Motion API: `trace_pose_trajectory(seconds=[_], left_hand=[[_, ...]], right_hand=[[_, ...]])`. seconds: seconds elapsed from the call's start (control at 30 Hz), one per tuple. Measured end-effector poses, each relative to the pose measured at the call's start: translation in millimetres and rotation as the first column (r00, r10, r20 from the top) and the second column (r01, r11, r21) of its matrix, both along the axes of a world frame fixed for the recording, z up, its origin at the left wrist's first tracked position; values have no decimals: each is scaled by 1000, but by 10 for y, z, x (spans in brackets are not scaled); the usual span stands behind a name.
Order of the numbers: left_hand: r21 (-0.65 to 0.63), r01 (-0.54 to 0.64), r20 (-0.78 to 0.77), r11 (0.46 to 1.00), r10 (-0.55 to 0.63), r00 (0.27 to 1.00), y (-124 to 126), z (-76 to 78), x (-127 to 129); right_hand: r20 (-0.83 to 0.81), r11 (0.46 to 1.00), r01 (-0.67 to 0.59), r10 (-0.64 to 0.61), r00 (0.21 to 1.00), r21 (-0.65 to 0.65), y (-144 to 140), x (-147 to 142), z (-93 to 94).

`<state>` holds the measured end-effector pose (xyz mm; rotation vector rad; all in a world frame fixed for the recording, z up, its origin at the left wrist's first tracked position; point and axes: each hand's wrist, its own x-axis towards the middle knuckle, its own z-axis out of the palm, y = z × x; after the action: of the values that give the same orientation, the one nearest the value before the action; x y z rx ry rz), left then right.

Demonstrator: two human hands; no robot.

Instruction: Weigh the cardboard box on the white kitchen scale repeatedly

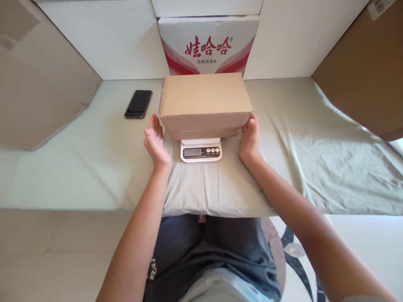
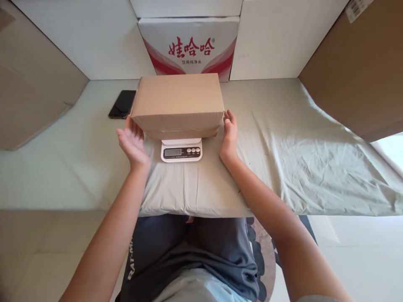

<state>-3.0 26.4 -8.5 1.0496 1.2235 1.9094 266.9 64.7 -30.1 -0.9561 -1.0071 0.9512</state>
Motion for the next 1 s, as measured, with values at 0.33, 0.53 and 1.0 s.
trace_pose_trajectory(seconds=[0.33, 0.53, 1.0], left_hand=[[32, 14, -1, 999, -14, 1000, 32, -76, -27], [32, -6, 0, 999, 6, 1000, 44, -77, -18], [22, -17, 35, 1000, 16, 999, 14, -12, 19]], right_hand=[[-18, 1000, -17, 16, 1000, -7, 21, 5, -51], [-39, 999, -31, 30, 999, -17, 63, 41, -98], [-84, 998, -55, 54, 995, -17, 63, 34, -83]])
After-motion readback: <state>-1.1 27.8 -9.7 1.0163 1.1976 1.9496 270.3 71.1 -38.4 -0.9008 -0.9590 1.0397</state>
